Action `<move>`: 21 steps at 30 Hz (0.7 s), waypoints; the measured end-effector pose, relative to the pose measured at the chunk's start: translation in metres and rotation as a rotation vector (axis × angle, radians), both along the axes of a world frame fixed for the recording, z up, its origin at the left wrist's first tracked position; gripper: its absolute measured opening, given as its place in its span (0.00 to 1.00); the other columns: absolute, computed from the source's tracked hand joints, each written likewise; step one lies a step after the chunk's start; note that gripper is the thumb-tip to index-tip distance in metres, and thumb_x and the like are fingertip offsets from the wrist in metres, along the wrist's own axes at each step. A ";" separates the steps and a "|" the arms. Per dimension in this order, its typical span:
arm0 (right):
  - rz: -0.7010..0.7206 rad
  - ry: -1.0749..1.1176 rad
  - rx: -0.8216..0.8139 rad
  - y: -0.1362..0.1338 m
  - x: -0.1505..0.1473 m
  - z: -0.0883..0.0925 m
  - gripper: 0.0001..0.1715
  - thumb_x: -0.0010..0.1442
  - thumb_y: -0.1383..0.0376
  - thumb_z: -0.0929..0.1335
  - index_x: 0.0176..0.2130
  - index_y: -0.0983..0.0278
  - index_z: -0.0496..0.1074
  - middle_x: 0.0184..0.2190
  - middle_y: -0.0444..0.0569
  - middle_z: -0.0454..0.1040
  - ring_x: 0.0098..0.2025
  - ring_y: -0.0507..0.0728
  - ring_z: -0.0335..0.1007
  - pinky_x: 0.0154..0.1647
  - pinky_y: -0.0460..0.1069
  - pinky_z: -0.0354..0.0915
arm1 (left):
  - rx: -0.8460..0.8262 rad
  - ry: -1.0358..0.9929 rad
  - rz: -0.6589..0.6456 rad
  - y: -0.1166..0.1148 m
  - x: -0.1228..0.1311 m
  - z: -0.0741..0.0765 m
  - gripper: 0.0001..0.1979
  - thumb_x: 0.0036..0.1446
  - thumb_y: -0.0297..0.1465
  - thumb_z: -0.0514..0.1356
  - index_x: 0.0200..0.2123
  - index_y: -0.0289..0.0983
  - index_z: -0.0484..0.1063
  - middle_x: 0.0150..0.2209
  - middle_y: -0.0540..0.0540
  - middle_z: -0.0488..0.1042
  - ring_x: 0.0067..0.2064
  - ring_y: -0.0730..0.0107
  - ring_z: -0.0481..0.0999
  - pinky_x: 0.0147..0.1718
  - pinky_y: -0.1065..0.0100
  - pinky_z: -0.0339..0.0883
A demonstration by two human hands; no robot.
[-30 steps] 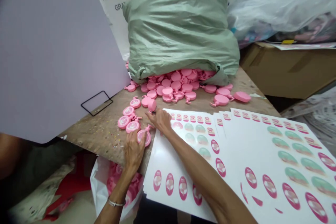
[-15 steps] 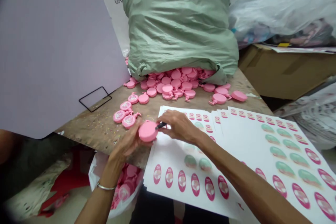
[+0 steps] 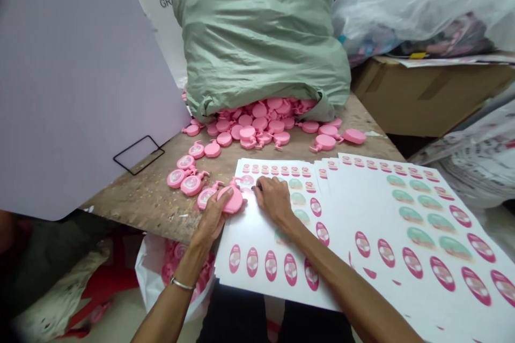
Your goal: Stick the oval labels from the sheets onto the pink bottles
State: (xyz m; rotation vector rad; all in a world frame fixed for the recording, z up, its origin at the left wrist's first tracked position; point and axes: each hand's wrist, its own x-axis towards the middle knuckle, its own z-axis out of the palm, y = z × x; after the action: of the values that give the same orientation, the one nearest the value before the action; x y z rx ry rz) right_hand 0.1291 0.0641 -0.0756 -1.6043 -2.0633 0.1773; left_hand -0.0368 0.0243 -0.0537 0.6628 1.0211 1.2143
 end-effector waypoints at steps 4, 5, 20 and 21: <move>0.034 -0.004 0.041 -0.002 0.002 -0.003 0.07 0.61 0.63 0.64 0.32 0.62 0.68 0.30 0.47 0.76 0.35 0.58 0.65 0.37 0.51 0.49 | 0.039 0.061 -0.048 0.003 -0.003 -0.007 0.23 0.51 0.42 0.65 0.46 0.33 0.70 0.41 0.40 0.76 0.35 0.63 0.80 0.30 0.67 0.75; 0.046 0.019 0.032 -0.001 0.002 -0.003 0.07 0.60 0.64 0.64 0.31 0.62 0.68 0.29 0.47 0.75 0.34 0.57 0.64 0.37 0.51 0.49 | 0.042 0.071 -0.057 0.003 -0.003 -0.009 0.23 0.51 0.42 0.65 0.46 0.33 0.70 0.40 0.40 0.76 0.35 0.63 0.80 0.30 0.67 0.75; 0.041 0.037 0.025 0.000 0.007 -0.005 0.08 0.60 0.64 0.64 0.29 0.62 0.67 0.26 0.45 0.74 0.33 0.56 0.63 0.36 0.51 0.48 | 0.047 0.111 -0.087 0.009 -0.006 -0.015 0.24 0.51 0.43 0.65 0.45 0.32 0.70 0.39 0.41 0.76 0.34 0.63 0.80 0.30 0.69 0.73; 0.044 0.044 0.020 0.000 0.007 -0.006 0.08 0.60 0.64 0.64 0.28 0.62 0.67 0.25 0.44 0.73 0.32 0.56 0.64 0.36 0.50 0.48 | 0.047 0.119 -0.083 0.009 -0.007 -0.015 0.24 0.51 0.43 0.65 0.45 0.32 0.70 0.38 0.41 0.76 0.34 0.63 0.80 0.29 0.69 0.73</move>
State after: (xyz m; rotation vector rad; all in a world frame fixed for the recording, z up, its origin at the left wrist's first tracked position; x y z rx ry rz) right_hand 0.1361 0.0642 -0.0811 -1.5306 -2.0619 0.2051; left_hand -0.0433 0.0329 -0.0690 0.8147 1.0562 1.1396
